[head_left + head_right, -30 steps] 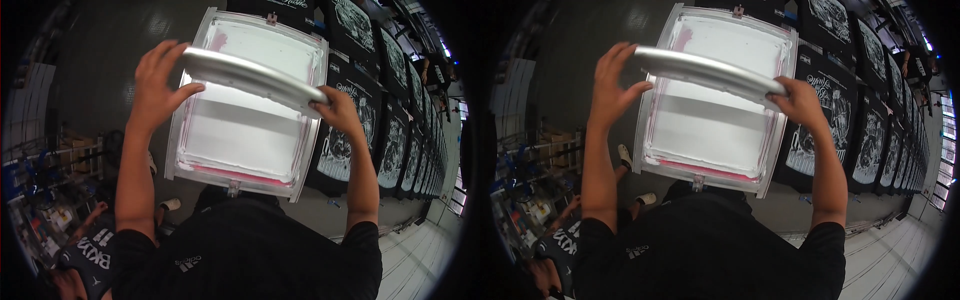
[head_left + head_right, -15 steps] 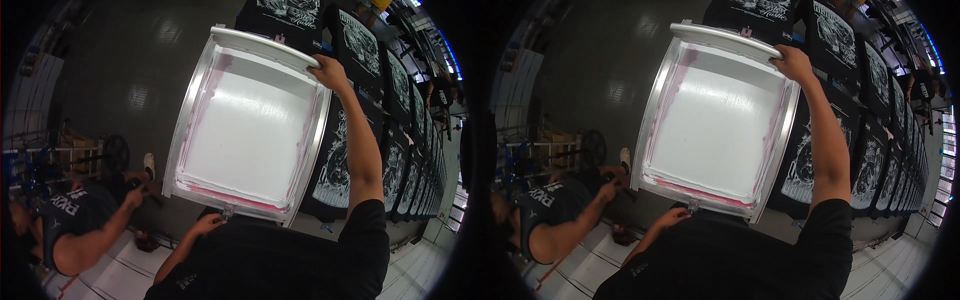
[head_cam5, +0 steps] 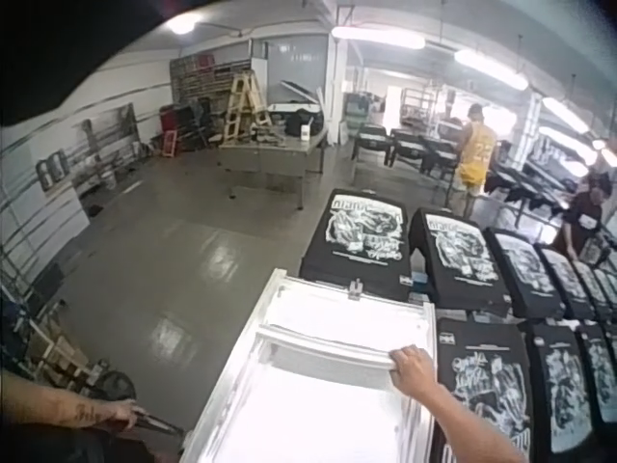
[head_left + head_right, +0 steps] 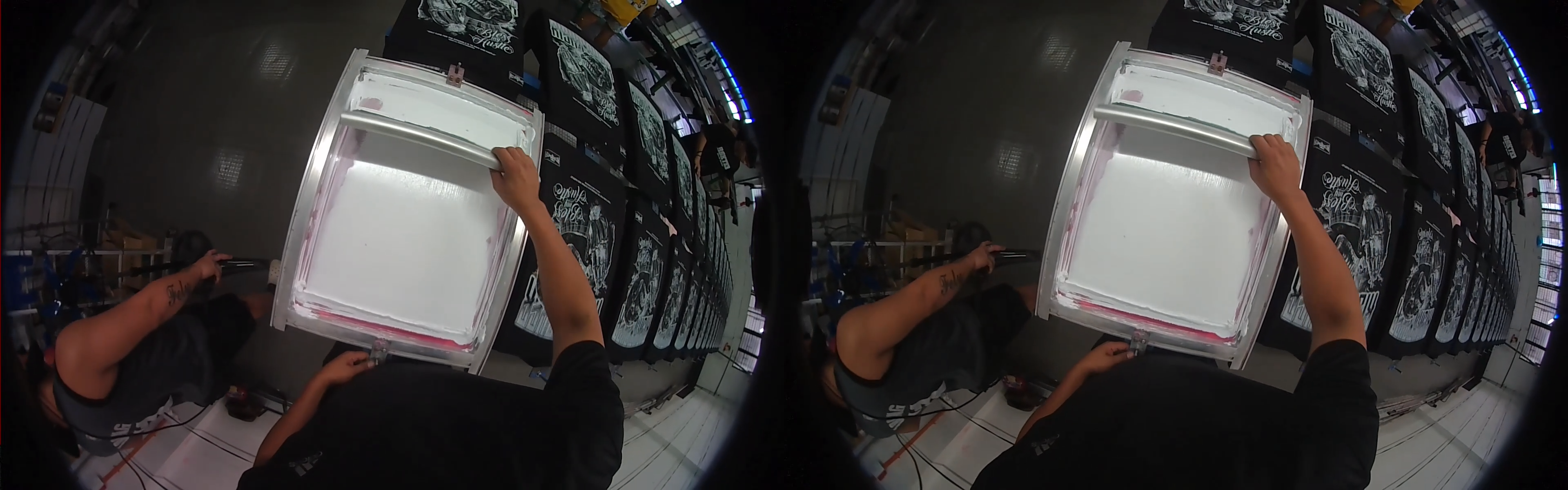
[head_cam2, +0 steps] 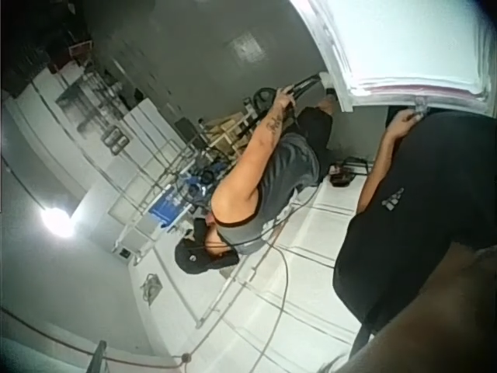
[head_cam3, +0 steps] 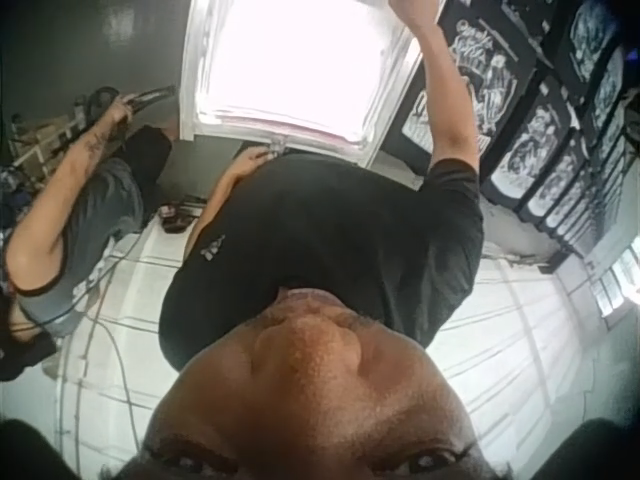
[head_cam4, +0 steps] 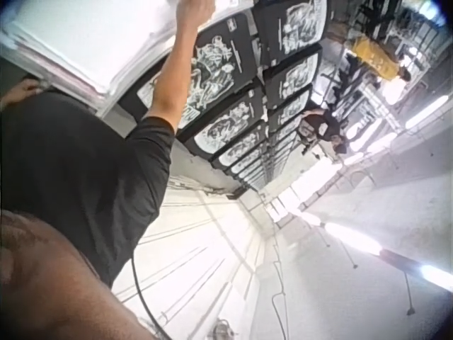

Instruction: Printing a graphic onto black t-shirts using a screen and squeegee.

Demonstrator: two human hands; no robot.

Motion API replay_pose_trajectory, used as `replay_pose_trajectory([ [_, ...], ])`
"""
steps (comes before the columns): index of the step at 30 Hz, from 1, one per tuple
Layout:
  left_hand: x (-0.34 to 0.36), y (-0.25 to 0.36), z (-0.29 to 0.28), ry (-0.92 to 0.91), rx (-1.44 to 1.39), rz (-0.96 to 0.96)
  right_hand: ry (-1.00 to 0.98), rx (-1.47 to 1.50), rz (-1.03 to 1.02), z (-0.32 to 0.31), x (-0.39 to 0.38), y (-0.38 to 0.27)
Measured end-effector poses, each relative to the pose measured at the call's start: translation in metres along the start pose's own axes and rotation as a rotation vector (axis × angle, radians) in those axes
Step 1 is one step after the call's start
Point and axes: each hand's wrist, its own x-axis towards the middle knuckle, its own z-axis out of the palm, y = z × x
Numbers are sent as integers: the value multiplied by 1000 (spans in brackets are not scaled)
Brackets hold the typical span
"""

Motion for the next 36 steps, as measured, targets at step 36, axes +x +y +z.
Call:
replay_pose_trajectory([
  [36,-55,-52,-74,-319,538,-69,400,2086,1701,-1,-300,-437],
])
